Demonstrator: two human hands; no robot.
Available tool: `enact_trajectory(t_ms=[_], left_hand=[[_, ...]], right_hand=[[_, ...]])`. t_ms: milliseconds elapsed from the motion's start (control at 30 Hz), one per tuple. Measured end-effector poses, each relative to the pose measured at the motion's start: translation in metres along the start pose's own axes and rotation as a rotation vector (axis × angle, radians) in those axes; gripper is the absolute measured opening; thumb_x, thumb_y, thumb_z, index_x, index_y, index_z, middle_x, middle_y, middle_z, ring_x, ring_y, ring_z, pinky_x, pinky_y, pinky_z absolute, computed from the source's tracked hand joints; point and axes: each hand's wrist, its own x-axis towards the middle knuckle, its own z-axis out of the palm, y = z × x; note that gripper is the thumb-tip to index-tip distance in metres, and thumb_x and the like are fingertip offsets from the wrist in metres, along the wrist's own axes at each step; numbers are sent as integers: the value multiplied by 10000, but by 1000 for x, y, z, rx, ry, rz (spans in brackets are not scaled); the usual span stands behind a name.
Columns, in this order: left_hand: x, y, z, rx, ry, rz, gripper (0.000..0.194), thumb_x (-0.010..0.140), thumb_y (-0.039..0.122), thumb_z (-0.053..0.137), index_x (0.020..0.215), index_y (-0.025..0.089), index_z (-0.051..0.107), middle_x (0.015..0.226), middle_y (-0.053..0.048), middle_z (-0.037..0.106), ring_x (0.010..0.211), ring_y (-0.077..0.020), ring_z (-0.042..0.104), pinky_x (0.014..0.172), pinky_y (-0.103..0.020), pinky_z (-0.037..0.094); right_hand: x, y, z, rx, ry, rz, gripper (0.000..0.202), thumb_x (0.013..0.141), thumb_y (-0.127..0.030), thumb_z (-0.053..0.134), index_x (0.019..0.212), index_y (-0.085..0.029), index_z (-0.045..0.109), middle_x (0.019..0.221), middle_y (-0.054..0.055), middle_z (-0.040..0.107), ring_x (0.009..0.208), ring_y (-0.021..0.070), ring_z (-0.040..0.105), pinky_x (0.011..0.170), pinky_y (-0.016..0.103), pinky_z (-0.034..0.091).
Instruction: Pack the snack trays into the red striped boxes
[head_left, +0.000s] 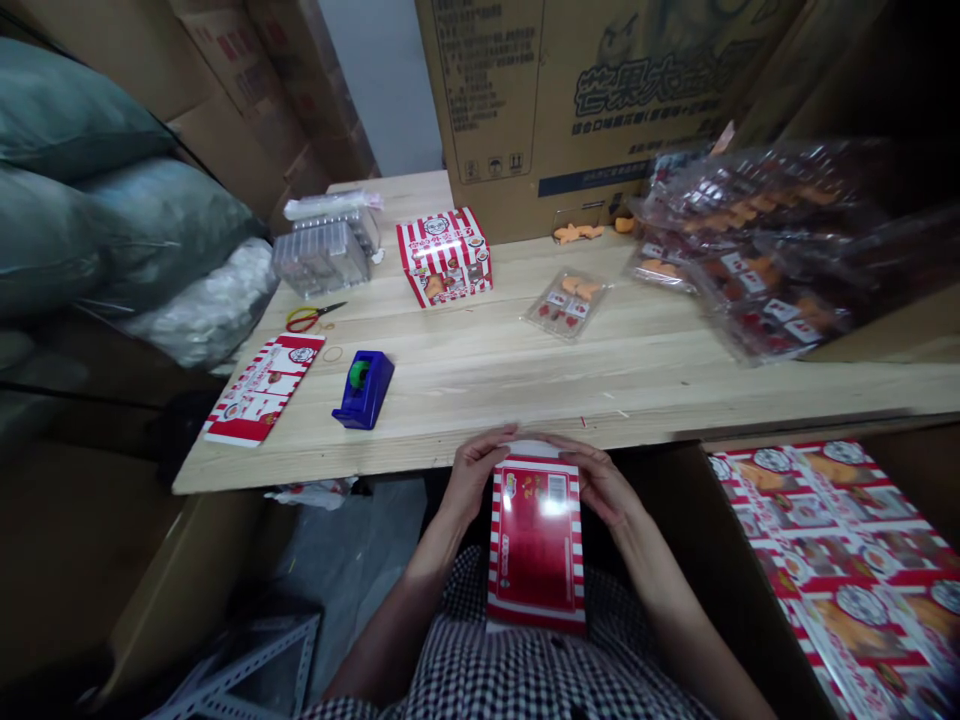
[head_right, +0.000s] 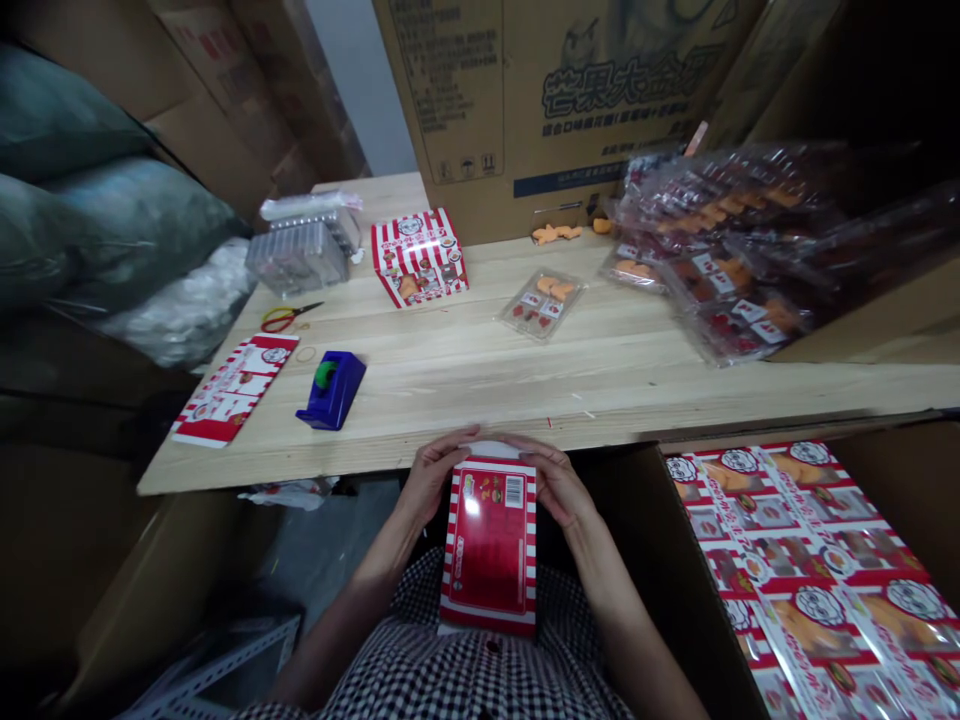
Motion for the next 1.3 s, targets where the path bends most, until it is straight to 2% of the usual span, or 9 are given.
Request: enact_trajectory(t_ms=[100, 267, 433, 533, 667, 733, 900, 1100, 1300], left_hand=[[-1, 0, -2, 6, -18, 20, 104, 723, 211, 760, 812, 159, 779, 1189, -114, 728, 1138, -268, 651, 969, -351, 478], [-6, 5, -10, 41, -129, 34, 199, 803, 324, 707, 879, 148, 762, 1196, -135, 719, 1123, -291, 659, 961, -387, 486], [-15, 10, -11, 233, -194, 83, 189, 839, 329, 717, 927, 167, 757, 1269, -138, 683, 1201, -277, 619, 1012, -388, 459], [-20, 16, -10, 258, -215, 68, 179, 837, 317, 731, 935, 167, 737, 1268, -141, 681, 1128, -256, 652, 925, -353, 505], [-19, 29, -9, 247, -272, 39, 267, 846, 336, 728, 1059, 175, 724, 1197, -133, 716, 1029, -236, 688, 873, -329, 522], [-15, 38, -8, 308, -273, 8, 301, 847, 361, 725, 1092, 187, 740, 1127, -119, 745, 976, -235, 702, 847, -330, 530], [1, 54, -4, 495, -338, -11, 287, 867, 404, 688, 1012, 181, 796, 929, -97, 780, 827, -228, 708, 756, -320, 532], [2, 51, 1, 549, -315, 57, 267, 865, 404, 682, 973, 192, 805, 867, -77, 776, 760, -209, 685, 687, -289, 514], [-3, 49, 5, 601, -285, 96, 278, 876, 411, 661, 928, 179, 805, 802, -75, 758, 710, -202, 665, 635, -276, 494]], right_hand=[[-5, 3, -5, 78, -27, 6, 112, 716, -282, 749, 821, -261, 782, 1056, 46, 768, 1027, 261, 689, 932, 383, 523], [-12, 0, -7, 126, -110, 2, 259, 791, -450, 664, 799, -219, 781, 1118, 83, 750, 1110, 310, 655, 937, 437, 511], [-23, 2, -4, -57, -16, -75, 159, 782, -356, 801, 803, -225, 714, 1102, 59, 755, 1001, 239, 687, 867, 363, 515], [-28, -1, 0, -53, -2, -91, 218, 751, -346, 844, 805, -232, 666, 1066, 60, 763, 941, 233, 704, 816, 355, 534], [-31, -17, 5, -77, -44, -54, 324, 744, -372, 847, 1012, -253, 709, 1109, 79, 761, 1013, 264, 706, 858, 384, 548], [-29, -27, 6, -147, -64, -31, 326, 749, -389, 836, 1025, -239, 749, 1101, 86, 766, 1004, 266, 711, 863, 382, 551], [-21, -42, 9, -162, -99, 100, 323, 710, -406, 840, 988, -248, 798, 906, 62, 798, 787, 238, 736, 761, 376, 565], [-13, -35, 6, -163, -11, 56, 230, 679, -382, 852, 849, -231, 818, 786, 46, 788, 722, 214, 720, 723, 339, 561], [-10, -40, -3, -201, -138, 82, 250, 712, -417, 836, 856, -216, 803, 799, 40, 787, 699, 181, 709, 691, 300, 552]])
